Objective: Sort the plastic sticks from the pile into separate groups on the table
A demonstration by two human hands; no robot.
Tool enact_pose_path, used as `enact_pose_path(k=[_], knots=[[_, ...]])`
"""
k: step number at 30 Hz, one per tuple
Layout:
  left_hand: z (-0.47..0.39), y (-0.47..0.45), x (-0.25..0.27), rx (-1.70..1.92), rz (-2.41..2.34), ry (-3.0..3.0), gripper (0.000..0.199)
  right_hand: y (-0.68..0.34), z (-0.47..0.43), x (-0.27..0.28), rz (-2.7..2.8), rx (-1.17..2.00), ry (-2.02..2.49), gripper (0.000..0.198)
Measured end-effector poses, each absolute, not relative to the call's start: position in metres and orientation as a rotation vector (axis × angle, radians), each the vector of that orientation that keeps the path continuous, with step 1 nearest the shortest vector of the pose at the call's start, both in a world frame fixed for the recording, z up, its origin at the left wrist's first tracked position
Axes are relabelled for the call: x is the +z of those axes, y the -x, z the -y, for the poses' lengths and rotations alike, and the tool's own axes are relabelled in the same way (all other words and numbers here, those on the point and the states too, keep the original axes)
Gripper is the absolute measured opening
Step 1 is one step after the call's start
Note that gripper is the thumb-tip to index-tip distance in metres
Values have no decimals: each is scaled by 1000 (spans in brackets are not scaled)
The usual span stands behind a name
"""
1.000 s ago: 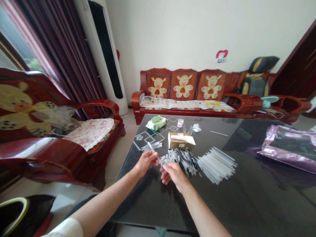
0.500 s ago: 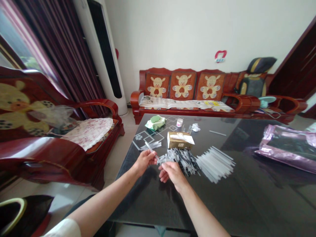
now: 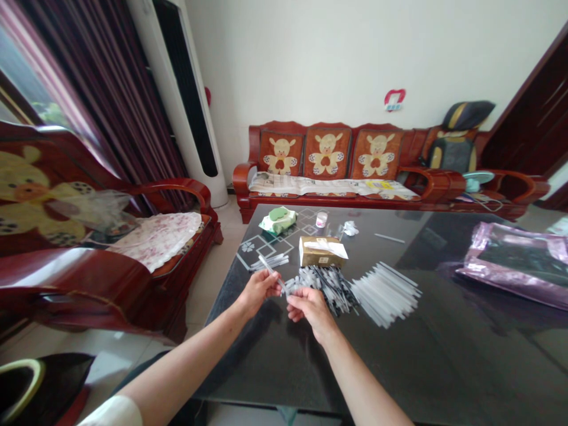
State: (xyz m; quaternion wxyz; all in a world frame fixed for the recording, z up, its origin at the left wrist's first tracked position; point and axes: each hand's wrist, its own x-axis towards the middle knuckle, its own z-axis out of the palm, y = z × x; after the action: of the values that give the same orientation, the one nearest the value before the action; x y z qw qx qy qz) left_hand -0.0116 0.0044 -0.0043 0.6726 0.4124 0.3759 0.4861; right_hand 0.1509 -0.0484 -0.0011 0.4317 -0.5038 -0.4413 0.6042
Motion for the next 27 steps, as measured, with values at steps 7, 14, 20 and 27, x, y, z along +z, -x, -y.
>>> enact_pose_path(k=[7, 14, 20, 27], knots=[[-6, 11, -7, 1103, -840, -920, 39, -151, 48, -3, 1072, 1591, 1230, 36], [-6, 11, -7, 1105, -838, -920, 40, -152, 46, -6, 1009, 1638, 1221, 42], [-6, 11, -6, 1096, -829, -910, 40, -152, 46, -7, 1004, 1582, 1201, 31], [-7, 11, -6, 1096, -832, -923, 38, -151, 48, -7, 1016, 1687, 1156, 33]])
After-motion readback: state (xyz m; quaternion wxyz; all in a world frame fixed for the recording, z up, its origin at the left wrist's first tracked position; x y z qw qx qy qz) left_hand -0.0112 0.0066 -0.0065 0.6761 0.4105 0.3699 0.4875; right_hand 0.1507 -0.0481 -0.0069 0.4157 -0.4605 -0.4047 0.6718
